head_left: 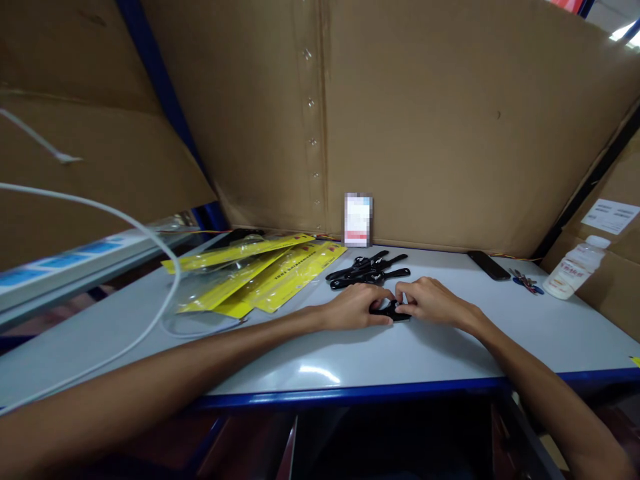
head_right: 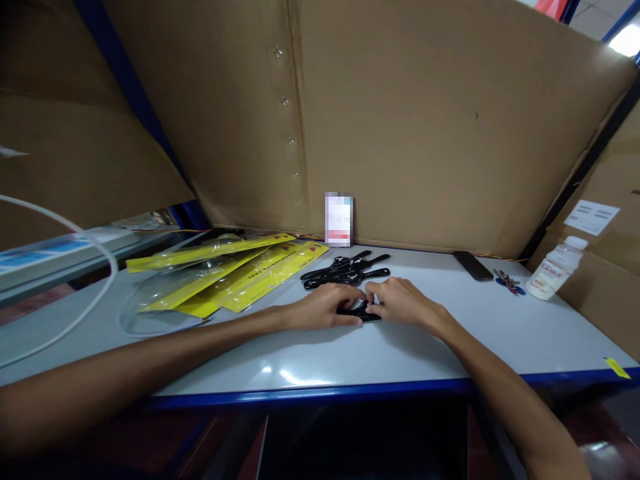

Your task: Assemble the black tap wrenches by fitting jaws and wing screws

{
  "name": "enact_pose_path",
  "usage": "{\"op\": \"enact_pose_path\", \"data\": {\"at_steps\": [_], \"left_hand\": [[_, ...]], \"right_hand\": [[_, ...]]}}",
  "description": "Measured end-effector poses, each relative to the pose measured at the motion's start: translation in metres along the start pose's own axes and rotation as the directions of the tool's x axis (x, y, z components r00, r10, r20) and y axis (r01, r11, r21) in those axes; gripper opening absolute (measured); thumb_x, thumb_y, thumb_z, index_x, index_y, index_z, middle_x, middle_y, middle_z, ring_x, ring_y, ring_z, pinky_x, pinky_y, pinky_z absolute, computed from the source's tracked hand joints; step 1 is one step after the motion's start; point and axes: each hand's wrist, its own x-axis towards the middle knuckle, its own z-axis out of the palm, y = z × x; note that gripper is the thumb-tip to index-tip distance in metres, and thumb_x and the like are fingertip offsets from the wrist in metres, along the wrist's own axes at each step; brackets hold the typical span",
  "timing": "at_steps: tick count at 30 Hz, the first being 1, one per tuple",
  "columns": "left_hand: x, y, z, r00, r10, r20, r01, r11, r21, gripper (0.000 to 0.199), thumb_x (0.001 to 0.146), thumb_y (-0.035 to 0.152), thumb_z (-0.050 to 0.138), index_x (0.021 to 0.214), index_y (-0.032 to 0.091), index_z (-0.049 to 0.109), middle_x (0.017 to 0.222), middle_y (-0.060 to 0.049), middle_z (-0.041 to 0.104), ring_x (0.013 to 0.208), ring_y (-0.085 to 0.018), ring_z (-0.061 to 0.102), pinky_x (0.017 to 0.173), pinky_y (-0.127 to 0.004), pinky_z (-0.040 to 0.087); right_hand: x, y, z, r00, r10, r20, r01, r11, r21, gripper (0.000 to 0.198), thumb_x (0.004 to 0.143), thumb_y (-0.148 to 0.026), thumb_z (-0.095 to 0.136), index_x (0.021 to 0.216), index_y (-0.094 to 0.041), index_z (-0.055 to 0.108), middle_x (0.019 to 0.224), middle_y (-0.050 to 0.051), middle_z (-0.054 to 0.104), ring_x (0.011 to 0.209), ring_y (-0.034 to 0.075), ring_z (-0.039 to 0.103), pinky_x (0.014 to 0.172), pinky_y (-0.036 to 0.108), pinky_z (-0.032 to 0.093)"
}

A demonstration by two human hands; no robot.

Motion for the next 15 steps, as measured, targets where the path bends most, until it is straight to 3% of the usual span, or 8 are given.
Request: {"op": "enact_pose_path", "data": {"at_steps": [4, 7, 15], "left_hand": [[0.000, 0.000, 0.001, 1.000, -0.007, -0.007, 0.007, 1.000, 0.001, 0.046, 0.083, 0.048, 0.072, 0.118, 0.018, 0.067, 0.077, 0.001, 0.062, 0.067, -0.015, 0.055, 0.062, -0.025, 0.034], [0.000, 0.001, 0.000, 1.000, -0.016, -0.003, 0.016, 1.000, 0.007, 0.046, 0.083, 0.048, 0.071, 0.119, 0.020, 0.067, 0.077, 0.001, 0.062, 0.066, -0.015, 0.055, 0.061, -0.025, 0.034], [0.000, 0.000, 0.002, 1.000, -0.011, -0.010, 0.012, 0.999, 0.042, 0.034, 0.084, 0.050, 0.068, 0.088, 0.017, 0.064, 0.073, 0.002, 0.058, 0.063, -0.014, 0.048, 0.058, -0.025, 0.029]], "right_hand": [[0.000, -0.002, -0.002, 1.000, 0.017, -0.001, -0.017, 0.999, -0.044, 0.016, 0.088, -0.028, 0.070, 0.102, -0.022, 0.065, 0.070, -0.003, 0.062, 0.063, 0.012, 0.049, 0.058, 0.025, 0.024], [0.000, -0.002, -0.001, 1.000, 0.028, 0.002, -0.028, 0.998, -0.061, 0.013, 0.089, -0.031, 0.069, 0.098, -0.022, 0.066, 0.071, -0.002, 0.063, 0.063, 0.012, 0.050, 0.058, 0.026, 0.024], [0.002, -0.007, 0.009, 0.995, 0.087, -0.050, -0.094, 0.982, -0.165, 0.019, 0.094, -0.034, 0.060, 0.085, -0.020, 0.069, 0.072, 0.001, 0.067, 0.063, 0.013, 0.051, 0.058, 0.028, 0.021]]}}
